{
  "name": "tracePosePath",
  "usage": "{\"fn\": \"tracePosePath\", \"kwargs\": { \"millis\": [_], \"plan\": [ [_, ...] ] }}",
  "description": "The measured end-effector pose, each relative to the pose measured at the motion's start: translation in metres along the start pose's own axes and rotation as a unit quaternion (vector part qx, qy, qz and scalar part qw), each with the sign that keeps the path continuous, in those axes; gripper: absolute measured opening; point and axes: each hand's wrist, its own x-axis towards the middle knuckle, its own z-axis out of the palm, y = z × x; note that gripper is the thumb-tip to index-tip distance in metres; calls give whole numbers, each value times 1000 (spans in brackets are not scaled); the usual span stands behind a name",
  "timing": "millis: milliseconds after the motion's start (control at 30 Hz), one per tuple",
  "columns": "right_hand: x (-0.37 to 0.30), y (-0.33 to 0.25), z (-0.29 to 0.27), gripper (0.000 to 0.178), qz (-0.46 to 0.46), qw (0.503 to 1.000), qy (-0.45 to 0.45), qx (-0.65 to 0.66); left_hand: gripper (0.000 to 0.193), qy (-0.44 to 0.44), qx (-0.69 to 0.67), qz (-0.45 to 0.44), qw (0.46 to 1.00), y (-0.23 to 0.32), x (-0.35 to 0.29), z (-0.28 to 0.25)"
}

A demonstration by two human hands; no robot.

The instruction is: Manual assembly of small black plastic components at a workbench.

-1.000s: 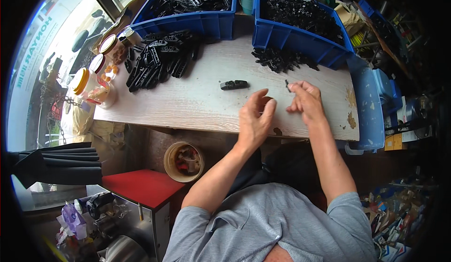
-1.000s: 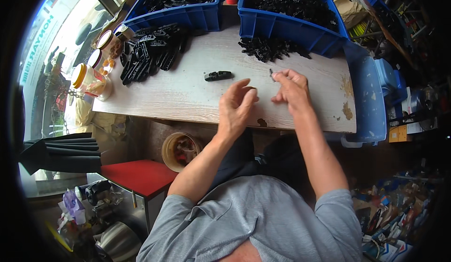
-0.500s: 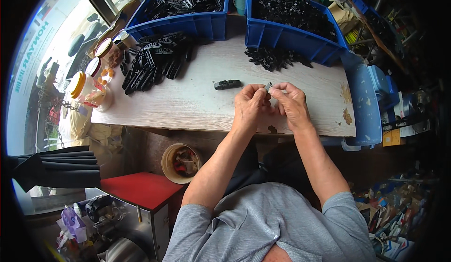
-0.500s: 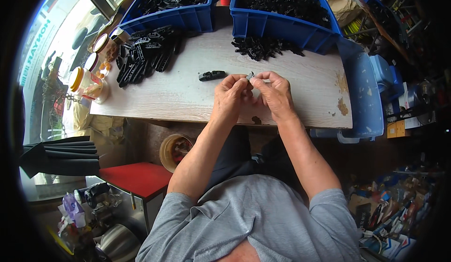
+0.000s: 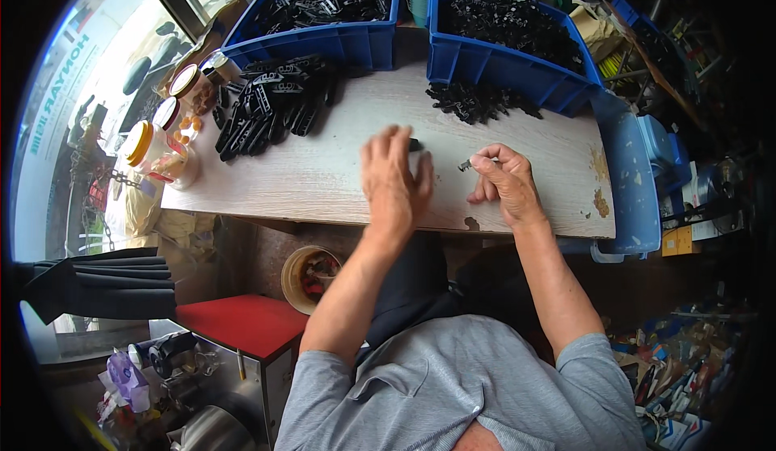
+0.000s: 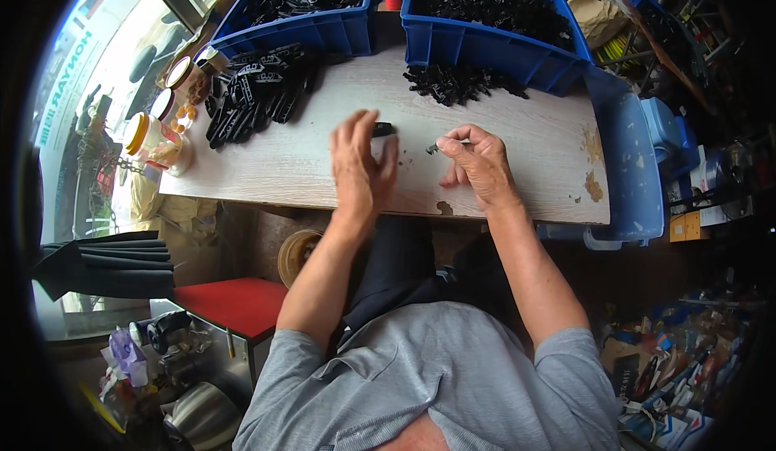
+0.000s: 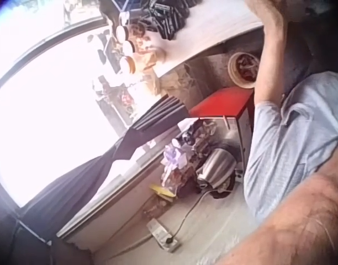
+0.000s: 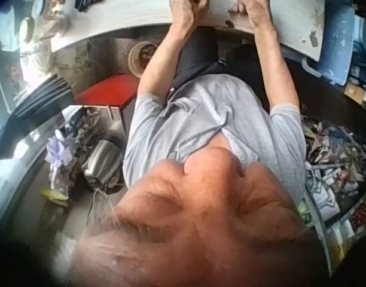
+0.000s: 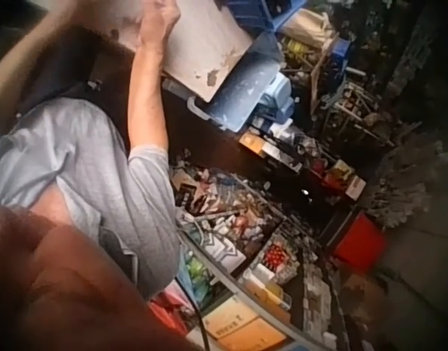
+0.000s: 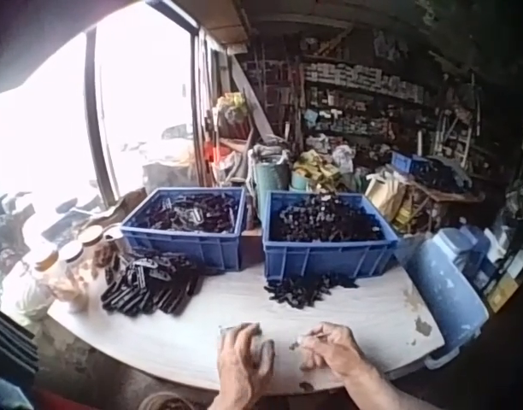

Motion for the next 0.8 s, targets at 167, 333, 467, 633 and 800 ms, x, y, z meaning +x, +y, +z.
{"fn": "tracePosePath", "kwargs": {
  "millis": [167,333,467,633,800],
  "plan": [
    [-2,1,3,16,5,999,29,15,28,-97,199,35,975,-37,18,-13],
    [0,5,4,15,-2,998,48,45,21,-45,10,54,997,-28,6,-4],
    [0,9,7,15,-19,994,47,93,19,-70,-351,-181,916,4,-11,16],
    [2,13,12,10,-62,995,30,73,22,-97,-421,-199,880,12,-18,33],
    [0,14,8,9,-57,996,26,70,22,-137,-394,-201,887,15,-14,36]
  ]
}}
